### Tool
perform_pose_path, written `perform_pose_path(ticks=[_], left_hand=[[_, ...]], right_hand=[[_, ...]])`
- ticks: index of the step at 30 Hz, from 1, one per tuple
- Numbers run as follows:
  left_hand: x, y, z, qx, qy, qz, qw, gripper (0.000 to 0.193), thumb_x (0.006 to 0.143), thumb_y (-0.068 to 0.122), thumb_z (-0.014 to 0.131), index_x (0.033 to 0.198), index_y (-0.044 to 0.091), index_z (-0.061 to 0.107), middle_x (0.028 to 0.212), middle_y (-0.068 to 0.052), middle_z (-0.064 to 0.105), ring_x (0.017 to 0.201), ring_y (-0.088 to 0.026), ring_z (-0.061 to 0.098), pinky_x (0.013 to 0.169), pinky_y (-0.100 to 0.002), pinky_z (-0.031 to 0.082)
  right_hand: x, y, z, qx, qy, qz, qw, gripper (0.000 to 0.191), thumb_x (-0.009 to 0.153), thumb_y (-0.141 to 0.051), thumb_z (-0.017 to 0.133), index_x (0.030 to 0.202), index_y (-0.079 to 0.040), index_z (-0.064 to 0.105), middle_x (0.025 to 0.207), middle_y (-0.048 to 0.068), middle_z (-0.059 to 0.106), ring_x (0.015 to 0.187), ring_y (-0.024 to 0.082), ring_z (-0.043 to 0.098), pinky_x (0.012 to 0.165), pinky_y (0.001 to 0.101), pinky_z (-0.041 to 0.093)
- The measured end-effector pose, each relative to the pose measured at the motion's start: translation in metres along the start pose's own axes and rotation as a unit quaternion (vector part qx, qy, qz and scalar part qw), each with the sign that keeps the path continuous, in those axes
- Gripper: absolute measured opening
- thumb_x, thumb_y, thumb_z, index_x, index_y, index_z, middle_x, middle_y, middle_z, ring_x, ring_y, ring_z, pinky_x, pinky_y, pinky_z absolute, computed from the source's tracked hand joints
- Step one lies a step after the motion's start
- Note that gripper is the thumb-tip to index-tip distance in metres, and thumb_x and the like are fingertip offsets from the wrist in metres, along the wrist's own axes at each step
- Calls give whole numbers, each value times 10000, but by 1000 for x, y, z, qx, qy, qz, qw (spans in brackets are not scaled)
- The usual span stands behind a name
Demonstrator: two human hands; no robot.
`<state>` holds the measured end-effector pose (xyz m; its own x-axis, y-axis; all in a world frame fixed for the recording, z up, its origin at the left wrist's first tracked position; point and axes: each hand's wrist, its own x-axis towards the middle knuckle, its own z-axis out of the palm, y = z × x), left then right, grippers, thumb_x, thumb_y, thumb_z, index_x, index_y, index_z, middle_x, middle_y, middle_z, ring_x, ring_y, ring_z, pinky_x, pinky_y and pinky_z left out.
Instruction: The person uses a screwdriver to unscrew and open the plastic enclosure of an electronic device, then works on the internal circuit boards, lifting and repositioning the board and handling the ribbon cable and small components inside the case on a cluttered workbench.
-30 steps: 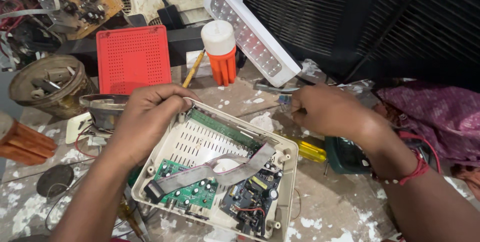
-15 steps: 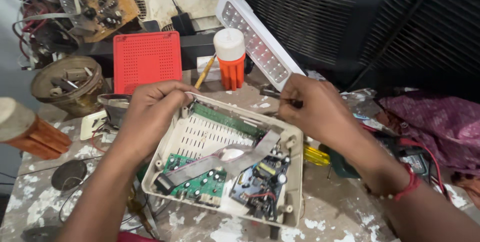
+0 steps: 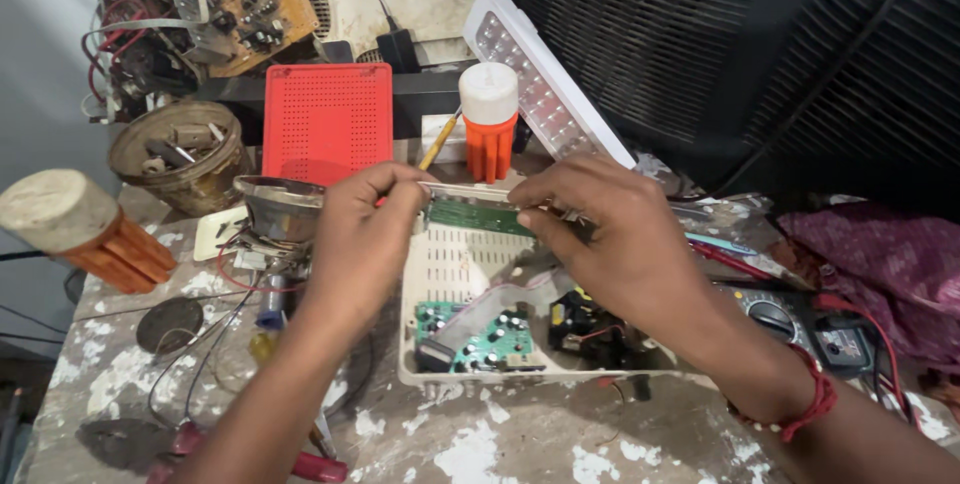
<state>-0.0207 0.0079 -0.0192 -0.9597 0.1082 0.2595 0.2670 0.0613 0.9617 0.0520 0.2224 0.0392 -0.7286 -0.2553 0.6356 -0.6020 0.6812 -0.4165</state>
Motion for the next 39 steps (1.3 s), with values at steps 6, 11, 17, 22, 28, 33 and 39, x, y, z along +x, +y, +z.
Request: perform_pose_path(ticks=[6,11,17,22,28,33,39], left_hand=[[-21,4,1,-8,4,4,1000,196,917,132,593,937,-4,733,733,1,687,635,-42,591,564,-225,475],[-26,4,-2,-44,-7,-30,999,207,911,129,600,950,-12,746,750,-12,711,648,-52,613,579,-228,486],[-25,2,-5,-57,-19,-56,997,190,898,137,650,912,-18,758,739,-12,709,633,-42,602,565,-216,471],[-26,3,-7,-98,-4,-158,983,166,863,154,696,892,5,764,665,-18,663,510,-70,529,449,-252,392],[-27,-1,-6,-90,23,-83,992,197,865,157,712,895,-25,783,757,10,706,663,-40,593,601,-227,480],[-29,-1,-4,-87,45,-70,993,202,857,155,717,894,-33,781,773,-8,722,671,-48,595,613,-236,484],[-33,3,-7,-90,94,-80,988,191,853,136,700,875,-44,759,738,-35,704,609,-71,559,539,-251,442]], right_hand=[[2,-9,2,22,-54,90,994,146,838,-92,793,974,-55,753,860,67,732,738,186,703,648,328,533],[7,-10,6,77,-81,133,985,176,827,-66,774,1001,-74,796,902,40,796,814,116,743,746,287,570],[14,-20,13,100,-137,210,963,201,806,-82,747,1002,-77,792,878,30,815,787,108,738,728,293,582],[19,-30,23,31,-172,249,953,206,793,-144,761,995,-105,773,846,31,792,752,113,743,691,304,558],[19,-37,39,-22,-134,118,984,116,728,-112,811,833,-68,787,765,72,705,797,234,663,758,389,512],[24,-41,40,-33,-150,109,982,120,731,-115,790,840,-73,762,810,63,748,800,236,688,755,394,529],[24,-50,30,-62,-110,185,975,170,760,-110,764,920,-69,720,797,93,732,694,220,702,649,384,544]])
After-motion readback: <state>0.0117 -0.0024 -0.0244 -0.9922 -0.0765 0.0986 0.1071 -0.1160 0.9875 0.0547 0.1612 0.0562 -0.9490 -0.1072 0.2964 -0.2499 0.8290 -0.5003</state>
